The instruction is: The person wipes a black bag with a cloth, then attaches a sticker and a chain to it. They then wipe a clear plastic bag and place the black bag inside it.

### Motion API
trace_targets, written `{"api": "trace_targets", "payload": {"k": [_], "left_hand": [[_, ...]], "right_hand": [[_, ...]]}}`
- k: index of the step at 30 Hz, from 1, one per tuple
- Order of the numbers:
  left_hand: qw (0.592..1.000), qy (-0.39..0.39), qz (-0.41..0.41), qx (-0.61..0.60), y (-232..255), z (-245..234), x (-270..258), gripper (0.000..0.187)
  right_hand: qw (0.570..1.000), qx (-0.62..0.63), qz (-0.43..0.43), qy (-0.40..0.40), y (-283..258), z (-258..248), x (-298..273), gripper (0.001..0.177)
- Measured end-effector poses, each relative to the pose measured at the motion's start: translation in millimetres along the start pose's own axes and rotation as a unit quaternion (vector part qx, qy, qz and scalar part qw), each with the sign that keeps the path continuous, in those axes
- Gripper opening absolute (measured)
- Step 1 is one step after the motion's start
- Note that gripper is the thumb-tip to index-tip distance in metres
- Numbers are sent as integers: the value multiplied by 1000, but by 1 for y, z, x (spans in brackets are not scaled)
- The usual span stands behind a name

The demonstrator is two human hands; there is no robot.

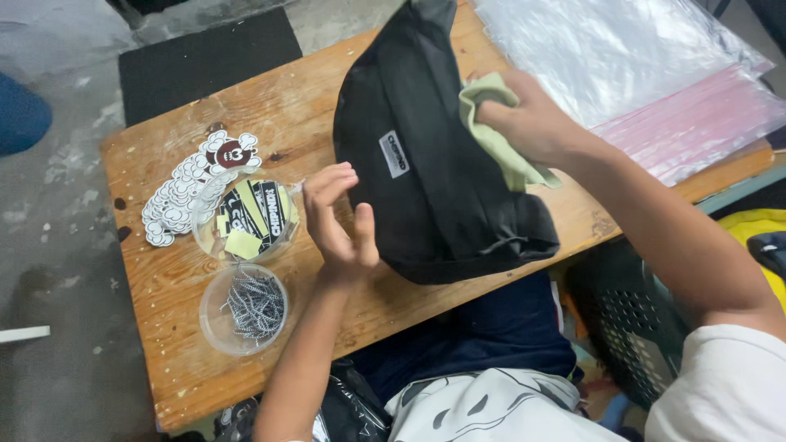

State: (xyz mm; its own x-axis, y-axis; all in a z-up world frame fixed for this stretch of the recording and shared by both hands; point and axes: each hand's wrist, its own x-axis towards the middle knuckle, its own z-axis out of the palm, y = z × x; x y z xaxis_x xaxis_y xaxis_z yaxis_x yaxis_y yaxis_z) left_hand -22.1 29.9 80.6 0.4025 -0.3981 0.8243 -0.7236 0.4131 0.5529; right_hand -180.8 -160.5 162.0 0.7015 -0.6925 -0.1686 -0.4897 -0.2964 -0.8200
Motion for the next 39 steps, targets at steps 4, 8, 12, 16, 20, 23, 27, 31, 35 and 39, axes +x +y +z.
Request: {"api": "trace_targets", "payload": {"k": [4, 8, 12, 16, 20, 23, 27, 31, 35, 39], "left_hand": [[981, -191, 8, -18, -12, 7, -12, 24], [897, -430, -35, 99, -24, 17, -33, 39], [887, -441, -22, 133, -20, 24, -33, 39], [891, -431, -31, 141, -19, 36, -41, 41], [900, -420, -48, 108, -10, 31, -34, 38], [919, -382, -28, 93, 8, 5, -16, 32], [940, -326, -6, 104, 44, -49, 10, 22], [941, -290, -22, 174, 47, -118, 13, 20], [940, -203, -113, 249, 15, -185, -9, 23], [945, -151, -185, 224, -8, -217, -35, 27]], "right_hand": [[995, -21, 42, -91, 44, 19, 14, 20], [984, -107, 78, -117, 85, 16, 18, 19], [986, -21, 147, -71, 51, -41, -9, 31], [991, -65, 66, 95, 92, -108, 2, 25], [871, -410, -86, 256, 193, -151, 52, 48], [844, -445, -168, 248, 168, -124, 49, 58], [821, -443, -287, 218, 114, -62, 42, 49], [860, -376, -329, 100, 31, 29, 29, 34], [830, -309, -464, 30, -18, 118, 33, 17], [792, -226, -565, -51, -54, 194, 34, 13]]}}
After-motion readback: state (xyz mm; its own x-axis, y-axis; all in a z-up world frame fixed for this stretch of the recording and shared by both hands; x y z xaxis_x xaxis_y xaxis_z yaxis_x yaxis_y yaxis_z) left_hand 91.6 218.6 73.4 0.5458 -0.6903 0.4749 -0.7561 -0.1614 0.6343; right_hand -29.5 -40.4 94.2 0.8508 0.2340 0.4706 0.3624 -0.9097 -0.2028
